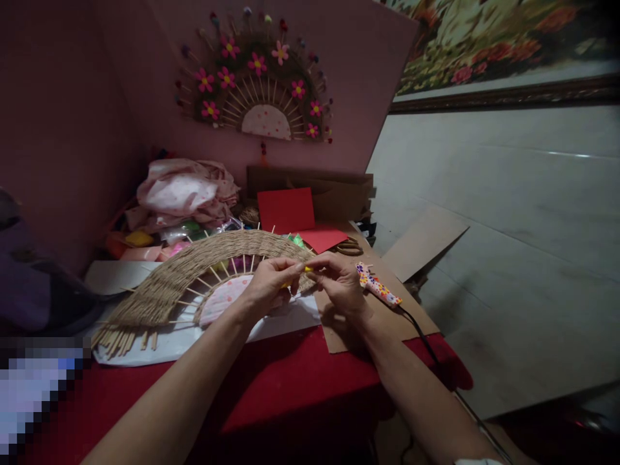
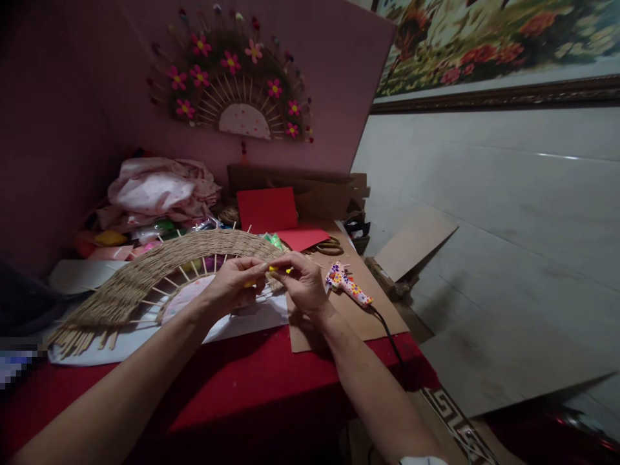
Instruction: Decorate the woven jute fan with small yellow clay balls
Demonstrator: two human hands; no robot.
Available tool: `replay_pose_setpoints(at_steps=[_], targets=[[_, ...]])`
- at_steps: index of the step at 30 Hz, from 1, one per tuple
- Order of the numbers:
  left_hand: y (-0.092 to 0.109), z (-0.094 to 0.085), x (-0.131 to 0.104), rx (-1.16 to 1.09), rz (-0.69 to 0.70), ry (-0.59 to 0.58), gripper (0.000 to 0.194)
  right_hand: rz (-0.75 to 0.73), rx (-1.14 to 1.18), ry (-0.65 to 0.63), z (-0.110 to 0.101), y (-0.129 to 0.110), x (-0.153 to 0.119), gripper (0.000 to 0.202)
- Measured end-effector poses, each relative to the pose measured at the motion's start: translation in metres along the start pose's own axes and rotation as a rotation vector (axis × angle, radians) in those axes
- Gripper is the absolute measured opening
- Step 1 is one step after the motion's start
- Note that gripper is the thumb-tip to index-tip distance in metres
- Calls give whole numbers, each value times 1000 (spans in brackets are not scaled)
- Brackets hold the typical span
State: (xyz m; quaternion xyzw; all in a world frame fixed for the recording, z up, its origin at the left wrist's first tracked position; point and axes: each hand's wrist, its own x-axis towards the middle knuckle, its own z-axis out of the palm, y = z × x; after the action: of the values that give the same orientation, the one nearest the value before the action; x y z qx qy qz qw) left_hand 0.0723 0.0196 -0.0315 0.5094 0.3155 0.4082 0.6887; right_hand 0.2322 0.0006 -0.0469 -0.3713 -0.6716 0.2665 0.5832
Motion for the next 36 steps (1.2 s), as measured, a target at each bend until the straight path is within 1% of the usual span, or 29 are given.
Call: replay_pose_setpoints(at_steps=[3, 6, 12, 16, 19, 21, 23, 25, 27, 30, 32, 34, 36], targets=[[1, -1, 0, 15, -8, 5, 32, -16, -41, 33, 0, 2, 0, 10], [1, -1, -1, 42, -28, 2, 32, -32, -66, 38, 0, 2, 0, 11], [3, 2, -2, 41, -37, 18, 30, -47, -105, -36, -1, 1, 0, 13], [5, 6, -2, 62, -35, 70, 28, -97, -156, -54, 0, -2, 0, 9], [3, 7, -1, 70, -23, 100, 26, -128, -191, -78, 1, -4, 0, 9], [1, 6, 0, 71, -12, 101, 24, -148, -221, -96, 2, -5, -1, 8], [-1, 6, 1, 55, -5, 94, 22, -144, -234, -89, 3, -6, -2, 8], [-1, 6, 1, 2, 10, 86, 19, -98, -183, -41, 4, -6, -3, 10], [1, 6, 0, -82, 20, 90, 16, -20, -62, 27, 4, -5, -3, 13], [5, 6, -1, -199, 24, 135, 14, 82, 118, 95, 3, -6, -1, 17], [7, 5, -1, -219, 17, 159, 14, 118, 179, 102, 3, -7, 1, 18], [7, 4, -1, -209, 21, 163, 22, 139, 217, 84, 3, -8, 2, 20], [7, 3, -1, -209, 30, 162, 22, 161, 253, 59, 3, -8, 3, 22]])
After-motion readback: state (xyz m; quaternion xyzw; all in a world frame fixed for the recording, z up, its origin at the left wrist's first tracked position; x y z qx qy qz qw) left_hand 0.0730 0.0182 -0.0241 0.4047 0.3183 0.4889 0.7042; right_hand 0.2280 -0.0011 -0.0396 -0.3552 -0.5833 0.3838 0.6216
